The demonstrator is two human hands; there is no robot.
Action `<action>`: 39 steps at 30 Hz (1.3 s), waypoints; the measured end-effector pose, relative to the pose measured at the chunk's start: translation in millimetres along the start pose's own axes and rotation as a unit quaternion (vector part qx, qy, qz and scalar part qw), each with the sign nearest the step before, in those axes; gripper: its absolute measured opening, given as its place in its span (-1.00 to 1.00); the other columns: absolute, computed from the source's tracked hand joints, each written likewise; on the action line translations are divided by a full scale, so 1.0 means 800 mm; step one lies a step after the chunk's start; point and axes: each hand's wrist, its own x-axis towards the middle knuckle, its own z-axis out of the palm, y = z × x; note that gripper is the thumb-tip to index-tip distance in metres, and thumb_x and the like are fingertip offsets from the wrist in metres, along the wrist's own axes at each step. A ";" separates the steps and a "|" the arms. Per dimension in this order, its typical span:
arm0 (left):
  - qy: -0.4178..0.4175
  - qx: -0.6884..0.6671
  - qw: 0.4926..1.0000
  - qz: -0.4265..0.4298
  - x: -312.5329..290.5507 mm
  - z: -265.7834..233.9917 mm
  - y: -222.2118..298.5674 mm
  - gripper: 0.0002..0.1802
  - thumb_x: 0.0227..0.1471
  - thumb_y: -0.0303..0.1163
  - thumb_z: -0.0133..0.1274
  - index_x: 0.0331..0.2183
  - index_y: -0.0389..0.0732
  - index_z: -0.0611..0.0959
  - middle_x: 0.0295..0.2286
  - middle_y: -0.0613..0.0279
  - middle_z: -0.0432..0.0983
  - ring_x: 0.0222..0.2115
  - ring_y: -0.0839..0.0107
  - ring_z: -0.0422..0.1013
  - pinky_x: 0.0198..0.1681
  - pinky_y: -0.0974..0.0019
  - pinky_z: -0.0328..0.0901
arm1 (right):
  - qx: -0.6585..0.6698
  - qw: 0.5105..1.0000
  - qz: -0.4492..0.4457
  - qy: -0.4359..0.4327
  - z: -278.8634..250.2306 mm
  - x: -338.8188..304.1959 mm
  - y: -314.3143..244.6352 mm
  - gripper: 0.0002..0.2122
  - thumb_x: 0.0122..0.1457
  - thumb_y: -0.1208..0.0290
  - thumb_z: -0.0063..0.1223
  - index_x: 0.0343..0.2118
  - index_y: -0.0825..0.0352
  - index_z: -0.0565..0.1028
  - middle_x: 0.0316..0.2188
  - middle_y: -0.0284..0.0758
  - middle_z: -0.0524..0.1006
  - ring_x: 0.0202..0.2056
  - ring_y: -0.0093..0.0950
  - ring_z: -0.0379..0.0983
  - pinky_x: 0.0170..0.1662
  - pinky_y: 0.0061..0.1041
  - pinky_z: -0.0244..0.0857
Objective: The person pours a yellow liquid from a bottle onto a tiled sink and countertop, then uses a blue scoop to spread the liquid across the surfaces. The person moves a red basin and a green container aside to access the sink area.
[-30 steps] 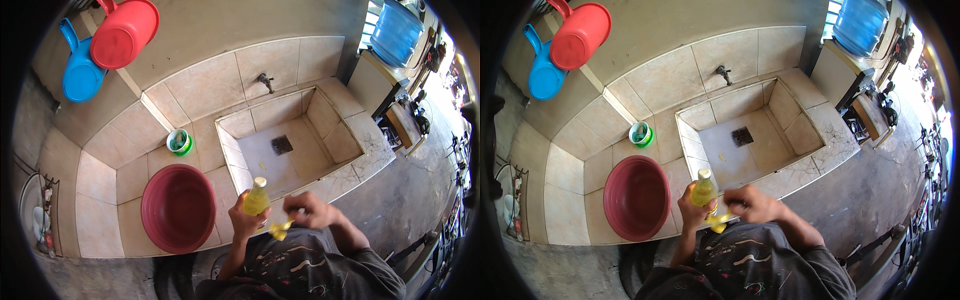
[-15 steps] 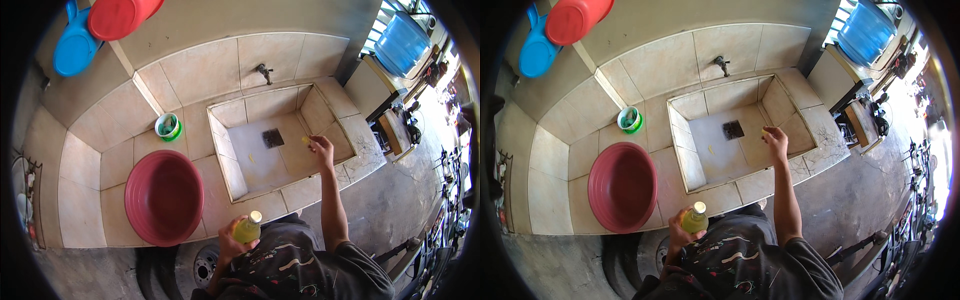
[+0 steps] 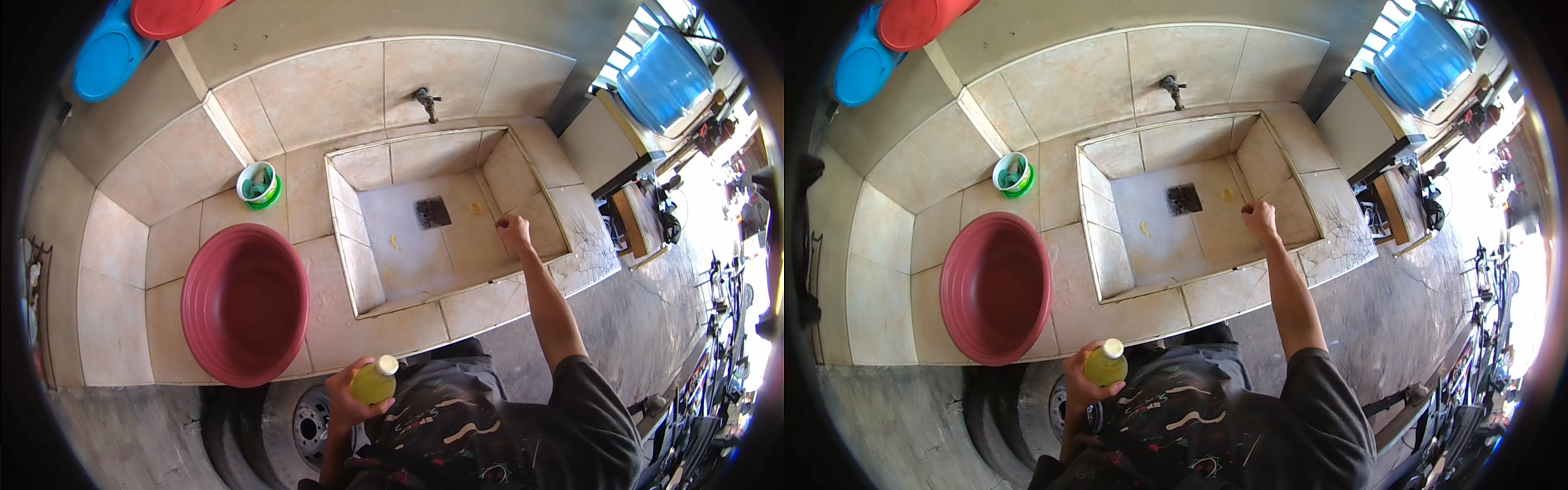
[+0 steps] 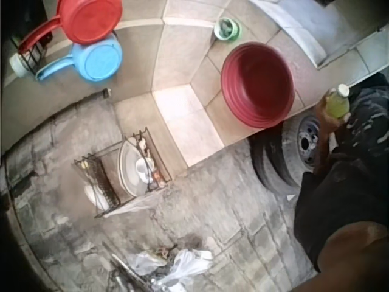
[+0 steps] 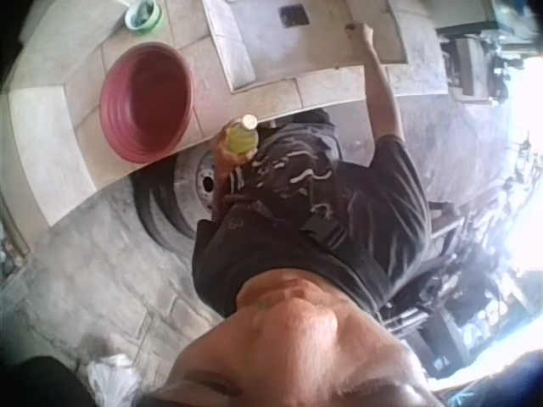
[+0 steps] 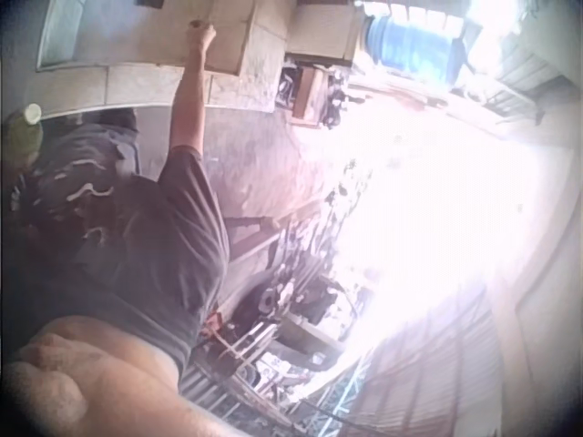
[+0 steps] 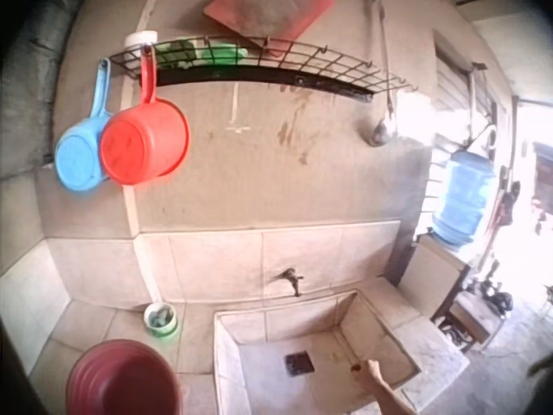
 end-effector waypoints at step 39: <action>0.410 -0.041 0.876 -0.249 -0.119 0.281 0.105 -0.19 -0.51 -0.17 0.43 -0.14 -0.34 0.53 -0.31 0.10 0.57 -0.27 0.34 0.51 -0.13 0.24 0.38 | -0.094 0.846 -0.474 -0.225 0.270 0.046 -0.091 -0.88 0.07 0.49 -0.05 -0.50 0.32 0.53 -0.38 -0.20 0.48 -0.29 -0.24 0.48 -0.27 -0.32 0.41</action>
